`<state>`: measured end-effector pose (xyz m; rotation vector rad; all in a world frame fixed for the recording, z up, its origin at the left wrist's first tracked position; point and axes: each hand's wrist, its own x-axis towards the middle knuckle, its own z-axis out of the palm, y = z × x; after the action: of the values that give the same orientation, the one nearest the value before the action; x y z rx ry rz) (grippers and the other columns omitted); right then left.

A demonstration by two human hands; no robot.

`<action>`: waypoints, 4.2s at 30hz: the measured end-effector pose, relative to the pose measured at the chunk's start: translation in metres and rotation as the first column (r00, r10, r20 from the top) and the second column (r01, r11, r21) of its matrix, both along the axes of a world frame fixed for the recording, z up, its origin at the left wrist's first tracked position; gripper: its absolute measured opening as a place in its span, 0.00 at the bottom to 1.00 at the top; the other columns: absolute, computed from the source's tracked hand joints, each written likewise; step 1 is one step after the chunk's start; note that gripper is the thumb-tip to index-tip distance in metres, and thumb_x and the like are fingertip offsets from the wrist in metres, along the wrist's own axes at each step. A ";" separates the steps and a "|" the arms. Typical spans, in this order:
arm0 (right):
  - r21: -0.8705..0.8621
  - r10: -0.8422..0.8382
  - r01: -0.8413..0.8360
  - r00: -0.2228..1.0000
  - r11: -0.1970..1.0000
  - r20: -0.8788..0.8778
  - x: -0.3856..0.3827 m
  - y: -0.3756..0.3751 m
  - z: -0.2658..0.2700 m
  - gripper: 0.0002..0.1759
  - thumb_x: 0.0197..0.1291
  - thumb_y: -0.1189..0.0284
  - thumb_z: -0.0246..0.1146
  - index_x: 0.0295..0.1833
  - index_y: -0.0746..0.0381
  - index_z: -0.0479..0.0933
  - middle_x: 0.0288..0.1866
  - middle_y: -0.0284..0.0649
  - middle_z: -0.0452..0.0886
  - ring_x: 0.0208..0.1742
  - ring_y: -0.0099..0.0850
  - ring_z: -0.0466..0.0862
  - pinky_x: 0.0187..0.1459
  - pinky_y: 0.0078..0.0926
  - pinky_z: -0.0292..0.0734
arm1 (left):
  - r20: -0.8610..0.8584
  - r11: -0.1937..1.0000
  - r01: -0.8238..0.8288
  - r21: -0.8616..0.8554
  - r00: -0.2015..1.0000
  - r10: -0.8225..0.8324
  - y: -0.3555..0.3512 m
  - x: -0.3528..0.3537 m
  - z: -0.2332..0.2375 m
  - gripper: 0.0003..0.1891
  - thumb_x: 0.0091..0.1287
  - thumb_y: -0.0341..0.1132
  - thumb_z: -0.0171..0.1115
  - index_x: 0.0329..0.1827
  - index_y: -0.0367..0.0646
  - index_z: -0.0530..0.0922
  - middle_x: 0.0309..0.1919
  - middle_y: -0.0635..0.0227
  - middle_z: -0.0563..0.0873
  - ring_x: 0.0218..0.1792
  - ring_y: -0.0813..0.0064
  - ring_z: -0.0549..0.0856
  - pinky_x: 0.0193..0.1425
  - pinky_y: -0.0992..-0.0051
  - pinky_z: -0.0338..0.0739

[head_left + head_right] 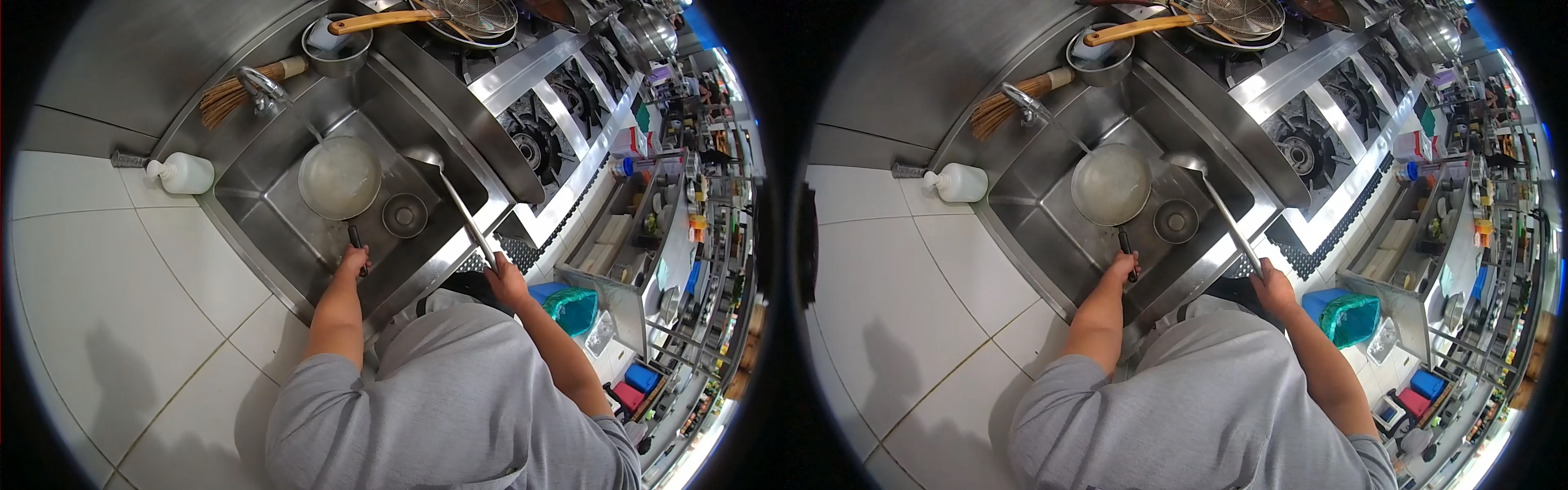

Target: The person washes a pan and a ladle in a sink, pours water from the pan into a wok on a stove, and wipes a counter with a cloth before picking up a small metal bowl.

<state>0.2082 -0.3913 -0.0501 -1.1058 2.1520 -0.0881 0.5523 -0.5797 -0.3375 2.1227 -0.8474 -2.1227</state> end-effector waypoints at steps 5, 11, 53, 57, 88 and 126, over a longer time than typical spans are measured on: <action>0.041 -0.039 0.037 0.999 0.998 0.037 0.004 -0.008 0.011 0.18 0.73 0.60 0.64 0.56 0.61 0.71 0.36 0.61 0.87 0.44 0.62 0.88 0.48 0.59 0.81 | -0.009 1.000 -0.009 -0.019 1.000 0.009 0.003 0.003 -0.010 0.13 0.76 0.34 0.64 0.57 0.46 0.71 0.31 0.68 0.82 0.24 0.71 0.82 0.25 0.62 0.76; -0.042 0.025 -0.026 0.999 0.999 -0.030 -0.002 0.004 -0.009 0.18 0.73 0.60 0.64 0.56 0.61 0.70 0.33 0.58 0.86 0.41 0.60 0.89 0.46 0.57 0.82 | -0.006 1.000 -0.012 -0.027 1.000 0.012 0.002 0.001 -0.002 0.10 0.75 0.32 0.63 0.54 0.46 0.73 0.28 0.68 0.81 0.23 0.71 0.82 0.23 0.63 0.75; 0.023 0.023 -0.023 0.999 0.999 -0.026 -0.001 -0.006 0.004 0.18 0.73 0.60 0.64 0.57 0.61 0.71 0.38 0.61 0.86 0.45 0.64 0.87 0.48 0.60 0.80 | 0.021 0.999 -0.039 -0.026 0.999 0.040 -0.004 0.003 -0.020 0.16 0.73 0.41 0.73 0.48 0.37 0.79 0.35 0.66 0.80 0.29 0.68 0.82 0.32 0.63 0.84; 0.045 0.027 -0.025 0.999 0.999 -0.035 0.002 -0.011 0.009 0.18 0.74 0.59 0.63 0.55 0.61 0.71 0.38 0.61 0.86 0.46 0.63 0.87 0.49 0.60 0.80 | -0.031 0.993 -0.114 0.016 0.993 0.115 -0.007 -0.001 -0.027 0.16 0.74 0.43 0.73 0.48 0.38 0.80 0.34 0.65 0.81 0.27 0.67 0.83 0.33 0.62 0.85; 0.021 0.175 -0.175 0.984 0.984 0.023 -0.053 -0.025 -0.011 0.22 0.66 0.57 0.72 0.49 0.63 0.75 0.34 0.56 0.84 0.39 0.59 0.86 0.41 0.53 0.78 | 0.382 0.880 -0.052 -0.473 0.888 0.258 -0.013 -0.004 0.056 0.19 0.68 0.49 0.73 0.37 0.37 0.87 0.36 0.45 0.91 0.43 0.40 0.90 0.48 0.49 0.81; -0.211 0.620 -0.699 0.708 0.683 -0.338 -0.075 -0.185 0.082 0.34 0.70 0.66 0.65 0.81 0.50 0.71 0.52 0.50 0.91 0.54 0.50 0.91 0.57 0.49 0.86 | 0.343 0.702 -0.070 -0.709 0.836 0.429 0.206 -0.042 0.304 0.21 0.63 0.44 0.76 0.25 0.33 0.80 0.20 0.55 0.84 0.24 0.64 0.82 0.33 0.56 0.73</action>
<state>0.1333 -0.5761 0.0321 -2.1464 1.8209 0.0344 0.5103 -0.3741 -0.0331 2.1649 -1.0527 -0.8971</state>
